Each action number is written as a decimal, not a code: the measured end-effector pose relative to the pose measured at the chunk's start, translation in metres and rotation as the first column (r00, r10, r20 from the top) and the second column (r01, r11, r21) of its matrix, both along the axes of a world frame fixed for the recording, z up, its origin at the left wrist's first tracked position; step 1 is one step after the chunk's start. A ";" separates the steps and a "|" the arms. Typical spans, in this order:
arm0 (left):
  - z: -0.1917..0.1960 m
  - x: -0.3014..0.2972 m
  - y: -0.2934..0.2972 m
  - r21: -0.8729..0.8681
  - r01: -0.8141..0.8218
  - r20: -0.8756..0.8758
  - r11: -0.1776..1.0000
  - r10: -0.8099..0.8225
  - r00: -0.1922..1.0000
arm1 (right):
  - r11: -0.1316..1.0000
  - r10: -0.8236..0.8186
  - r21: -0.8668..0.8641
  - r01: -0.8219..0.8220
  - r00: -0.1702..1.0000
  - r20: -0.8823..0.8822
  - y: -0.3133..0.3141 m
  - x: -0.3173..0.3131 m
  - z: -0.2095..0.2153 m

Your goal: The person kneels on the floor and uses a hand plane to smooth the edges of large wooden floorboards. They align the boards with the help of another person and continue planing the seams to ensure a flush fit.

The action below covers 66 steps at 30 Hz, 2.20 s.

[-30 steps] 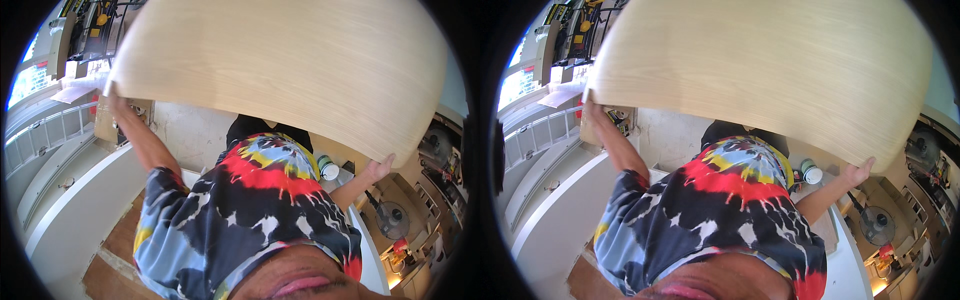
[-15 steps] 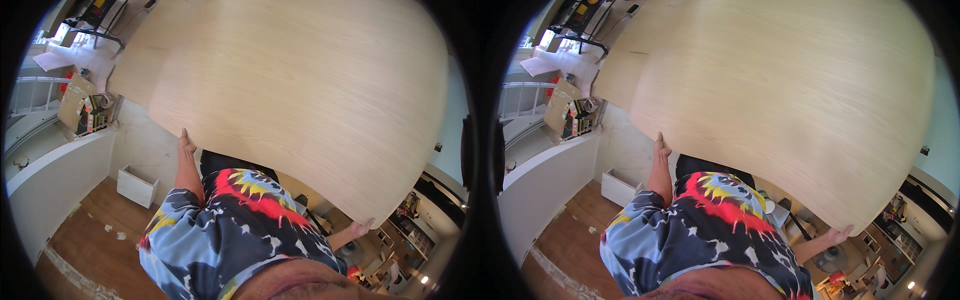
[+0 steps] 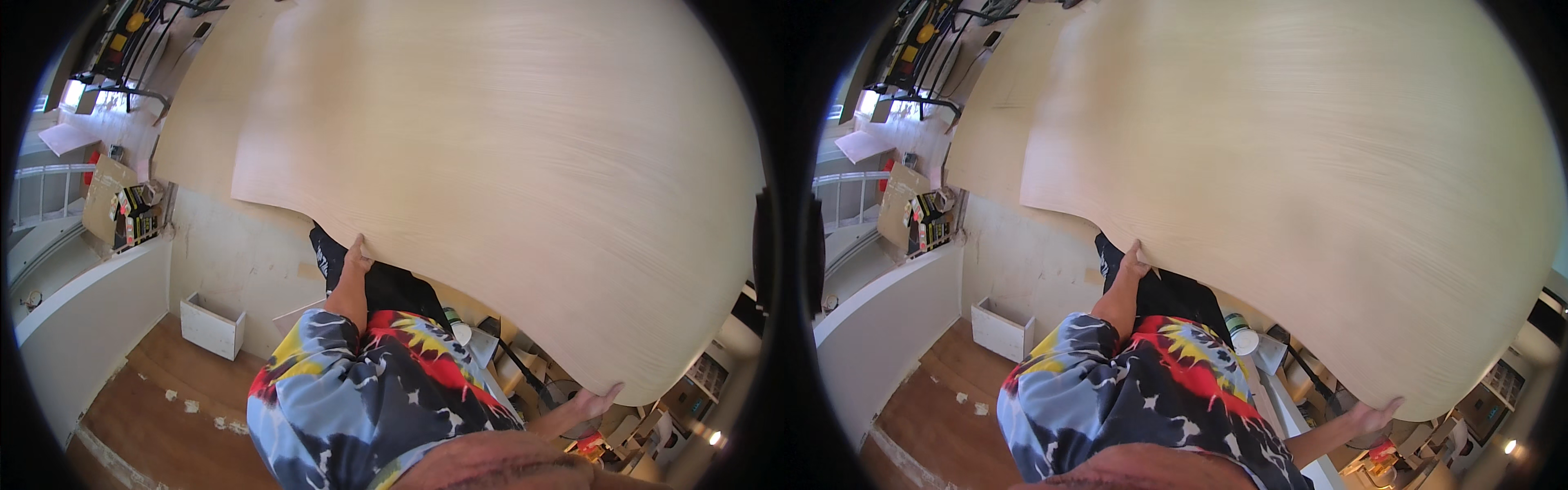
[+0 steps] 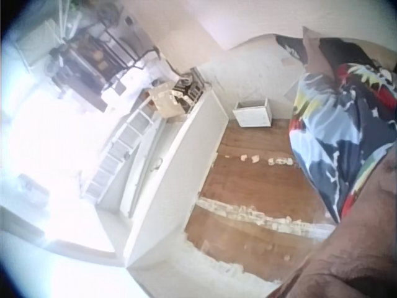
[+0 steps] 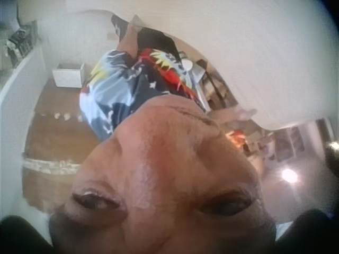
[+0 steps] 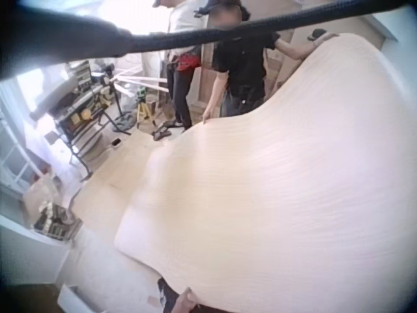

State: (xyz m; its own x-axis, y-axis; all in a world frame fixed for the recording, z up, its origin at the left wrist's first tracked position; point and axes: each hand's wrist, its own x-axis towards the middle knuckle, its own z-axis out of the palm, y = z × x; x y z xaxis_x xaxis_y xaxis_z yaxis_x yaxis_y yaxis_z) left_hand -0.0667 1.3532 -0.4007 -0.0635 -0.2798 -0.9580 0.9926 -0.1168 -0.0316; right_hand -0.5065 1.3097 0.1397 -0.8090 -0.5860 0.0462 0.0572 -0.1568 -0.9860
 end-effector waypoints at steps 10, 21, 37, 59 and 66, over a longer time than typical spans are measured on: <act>0.065 0.056 -0.053 0.083 0.546 0.360 0.834 -0.536 0.764 | 0.987 0.137 0.002 -0.159 0.856 0.499 0.057 0.098 -0.167; 0.149 0.153 0.051 0.431 0.664 0.482 0.611 -0.778 0.402 | 0.978 0.205 -0.065 -0.201 0.829 0.520 0.044 0.122 -0.224; 0.181 0.189 0.002 0.448 0.861 0.541 0.242 -0.840 -0.046 | 0.997 0.006 0.048 -0.052 0.742 0.670 0.057 0.203 -0.296; 0.175 0.303 -0.018 0.499 0.842 0.421 0.206 -0.907 -0.027 | 0.975 -0.219 0.202 0.098 0.611 0.761 0.112 0.201 -0.411; 0.197 0.225 -0.016 0.494 0.853 0.475 0.166 -0.874 -0.104 | 0.935 -0.286 0.355 0.017 0.630 0.722 0.107 0.131 -0.436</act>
